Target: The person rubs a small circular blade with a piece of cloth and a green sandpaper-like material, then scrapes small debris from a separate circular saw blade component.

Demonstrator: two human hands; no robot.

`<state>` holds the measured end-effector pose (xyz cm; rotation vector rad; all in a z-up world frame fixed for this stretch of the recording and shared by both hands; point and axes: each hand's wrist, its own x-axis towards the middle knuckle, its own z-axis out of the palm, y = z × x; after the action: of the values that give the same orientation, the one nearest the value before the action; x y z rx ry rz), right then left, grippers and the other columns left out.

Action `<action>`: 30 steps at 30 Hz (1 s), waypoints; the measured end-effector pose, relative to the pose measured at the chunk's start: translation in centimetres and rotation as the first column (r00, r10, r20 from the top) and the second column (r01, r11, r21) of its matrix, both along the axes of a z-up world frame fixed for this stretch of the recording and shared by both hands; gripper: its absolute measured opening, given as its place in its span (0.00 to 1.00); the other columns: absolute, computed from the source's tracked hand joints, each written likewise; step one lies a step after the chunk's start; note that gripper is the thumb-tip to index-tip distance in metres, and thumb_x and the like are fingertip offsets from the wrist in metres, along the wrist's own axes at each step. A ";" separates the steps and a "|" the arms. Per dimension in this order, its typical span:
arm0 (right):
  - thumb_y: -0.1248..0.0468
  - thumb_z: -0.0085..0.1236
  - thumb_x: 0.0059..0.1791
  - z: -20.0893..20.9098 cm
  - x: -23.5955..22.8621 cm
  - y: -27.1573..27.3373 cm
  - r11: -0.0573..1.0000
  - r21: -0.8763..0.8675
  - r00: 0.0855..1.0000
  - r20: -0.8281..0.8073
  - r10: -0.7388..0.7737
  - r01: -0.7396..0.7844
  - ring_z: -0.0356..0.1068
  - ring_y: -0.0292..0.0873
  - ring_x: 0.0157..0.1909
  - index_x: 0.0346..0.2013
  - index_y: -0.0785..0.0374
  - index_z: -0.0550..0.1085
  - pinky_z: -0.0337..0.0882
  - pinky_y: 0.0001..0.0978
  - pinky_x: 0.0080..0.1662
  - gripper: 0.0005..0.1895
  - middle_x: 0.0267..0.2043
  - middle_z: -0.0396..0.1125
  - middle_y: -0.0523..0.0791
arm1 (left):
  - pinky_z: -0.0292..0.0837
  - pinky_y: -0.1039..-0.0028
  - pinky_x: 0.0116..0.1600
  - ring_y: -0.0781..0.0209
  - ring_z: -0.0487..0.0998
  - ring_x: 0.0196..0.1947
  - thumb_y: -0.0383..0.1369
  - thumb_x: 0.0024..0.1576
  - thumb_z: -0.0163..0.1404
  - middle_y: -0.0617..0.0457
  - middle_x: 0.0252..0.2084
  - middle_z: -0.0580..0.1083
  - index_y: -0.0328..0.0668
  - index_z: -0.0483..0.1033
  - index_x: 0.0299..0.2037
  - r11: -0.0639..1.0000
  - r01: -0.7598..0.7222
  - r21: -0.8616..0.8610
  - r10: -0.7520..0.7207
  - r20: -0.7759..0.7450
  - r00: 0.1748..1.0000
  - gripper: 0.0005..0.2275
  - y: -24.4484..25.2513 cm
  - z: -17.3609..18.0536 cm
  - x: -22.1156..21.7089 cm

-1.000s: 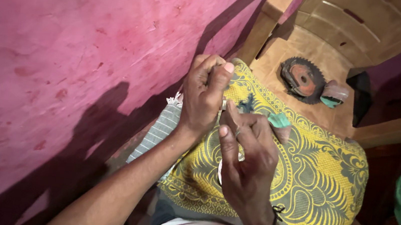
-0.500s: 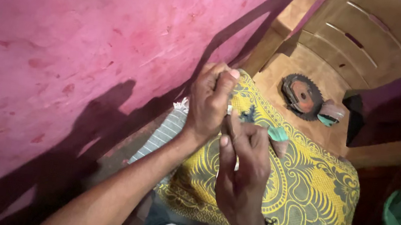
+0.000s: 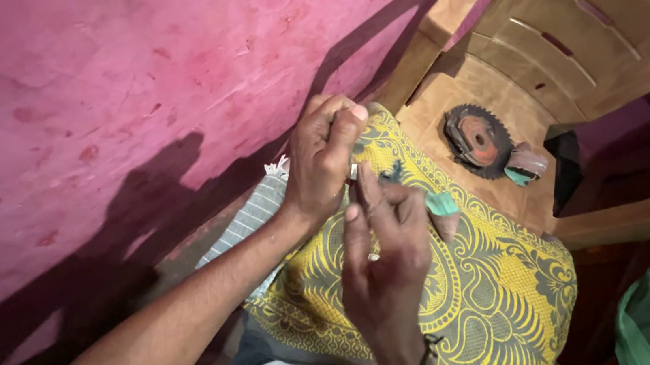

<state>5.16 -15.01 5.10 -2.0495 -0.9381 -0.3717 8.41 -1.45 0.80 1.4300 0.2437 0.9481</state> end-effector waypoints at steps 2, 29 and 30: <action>0.70 0.52 0.53 0.1 -0.1 0.4 1.000 -0.002 0.999 -0.023 0.028 -0.028 0.68 0.46 0.43 0.61 0.71 0.73 0.69 0.37 0.46 0.21 0.41 0.65 0.51 | 0.67 0.70 0.46 0.62 0.72 0.39 0.38 0.63 0.47 0.52 0.38 0.69 0.33 0.74 0.37 0.999 0.015 -0.049 -0.015 0.010 1.000 0.13 0.1 -0.1 0.1; 0.74 0.53 0.52 -0.4 -0.4 0.4 0.998 -0.052 0.995 0.093 0.027 -0.022 0.67 0.49 0.46 0.61 0.72 0.72 0.64 0.39 0.50 0.22 0.43 0.64 0.52 | 0.66 0.67 0.44 0.59 0.71 0.36 0.40 0.62 0.46 0.50 0.33 0.68 0.35 0.71 0.31 1.000 -0.010 0.018 0.011 -0.043 0.999 0.15 -0.2 -0.4 -0.2; 0.74 0.53 0.52 -0.3 -0.2 0.4 0.998 -0.054 0.992 0.126 0.031 -0.025 0.67 0.49 0.47 0.61 0.72 0.71 0.62 0.40 0.53 0.21 0.44 0.64 0.52 | 0.66 0.67 0.44 0.59 0.71 0.37 0.40 0.62 0.47 0.50 0.34 0.68 0.35 0.71 0.32 0.999 -0.019 0.028 0.019 -0.014 1.000 0.14 -0.2 -0.2 0.0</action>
<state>4.99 -14.59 4.78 -2.0773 -1.0618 -0.4709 8.41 -1.61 0.55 1.4626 0.2557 0.9609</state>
